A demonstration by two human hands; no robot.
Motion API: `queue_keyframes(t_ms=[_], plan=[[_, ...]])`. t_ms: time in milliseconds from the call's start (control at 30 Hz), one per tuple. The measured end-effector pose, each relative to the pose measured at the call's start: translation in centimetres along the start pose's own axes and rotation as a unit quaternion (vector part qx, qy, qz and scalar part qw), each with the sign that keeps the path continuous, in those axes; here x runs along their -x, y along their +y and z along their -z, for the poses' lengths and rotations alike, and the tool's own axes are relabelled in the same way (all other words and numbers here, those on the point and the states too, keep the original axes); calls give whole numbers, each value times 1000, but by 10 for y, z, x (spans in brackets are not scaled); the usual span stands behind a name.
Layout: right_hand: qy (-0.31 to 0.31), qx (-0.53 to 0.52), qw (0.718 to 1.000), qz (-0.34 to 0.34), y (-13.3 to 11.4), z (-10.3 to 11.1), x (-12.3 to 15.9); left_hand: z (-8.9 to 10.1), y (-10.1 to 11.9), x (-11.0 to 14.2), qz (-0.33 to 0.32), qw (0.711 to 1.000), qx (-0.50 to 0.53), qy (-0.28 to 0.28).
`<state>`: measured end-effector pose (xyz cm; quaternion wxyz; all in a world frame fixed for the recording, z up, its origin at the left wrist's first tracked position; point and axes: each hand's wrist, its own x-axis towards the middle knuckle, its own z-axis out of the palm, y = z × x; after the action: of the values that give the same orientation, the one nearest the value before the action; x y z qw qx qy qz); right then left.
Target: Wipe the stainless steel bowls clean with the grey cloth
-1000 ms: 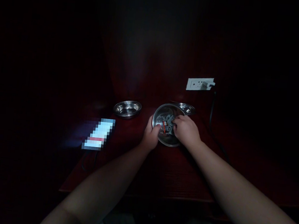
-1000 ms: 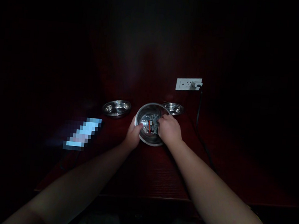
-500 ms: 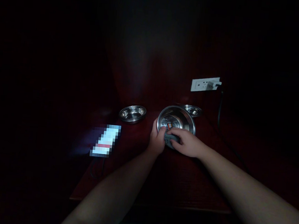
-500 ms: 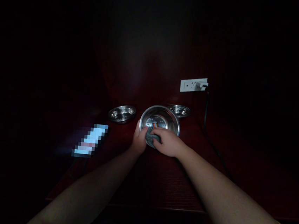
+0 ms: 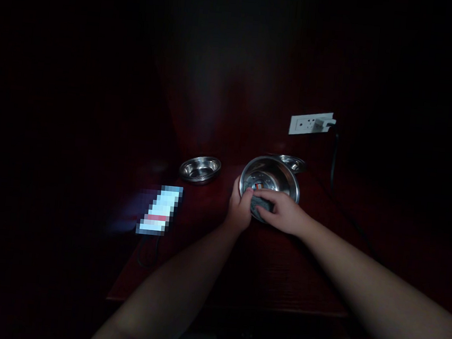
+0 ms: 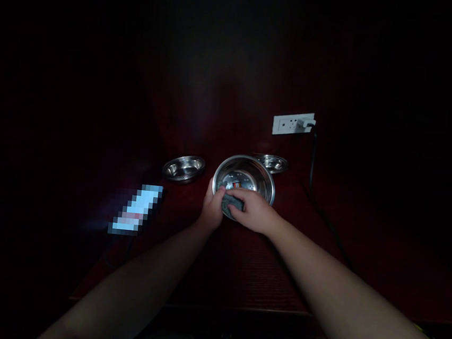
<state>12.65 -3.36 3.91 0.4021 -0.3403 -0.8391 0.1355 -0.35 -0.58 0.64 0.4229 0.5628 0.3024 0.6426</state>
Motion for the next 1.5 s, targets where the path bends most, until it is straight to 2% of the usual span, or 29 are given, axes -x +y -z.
queue_keyframes(t_ms=[67, 167, 333, 633, 733, 833, 1067, 1300, 1500], plan=[[13, 31, 999, 6, 1, -1, -1, -1, 2, 1, -5, 1000, 11, -19], [-2, 132, 991, 11, 0, 1, -5, -3, 4, 3, -9, 999, 18, -49], [-15, 304, 952, -1, -3, 2, -12, -5, 6, 3, -4, 999, 5, -41], [-4, 420, 897, -138, 17, 15, -11, -3, 4, 1, 5, 1000, -17, -22], [-14, 422, 893, -153, 18, 16, -9, -1, 2, 0, 0, 999, -28, -18], [-34, 418, 895, -154, 15, 13, -8, 2, 0, -1, 5, 999, -45, 14], [-95, 381, 913, -115, 6, 10, -7, 4, 2, -4, 15, 996, -71, 51], [-106, 234, 963, -85, 9, 11, -2, 5, -4, -4, 10, 997, -62, 52], [-114, 125, 982, -79, 5, 10, -1, 5, -7, -4, 17, 998, -47, 46]])
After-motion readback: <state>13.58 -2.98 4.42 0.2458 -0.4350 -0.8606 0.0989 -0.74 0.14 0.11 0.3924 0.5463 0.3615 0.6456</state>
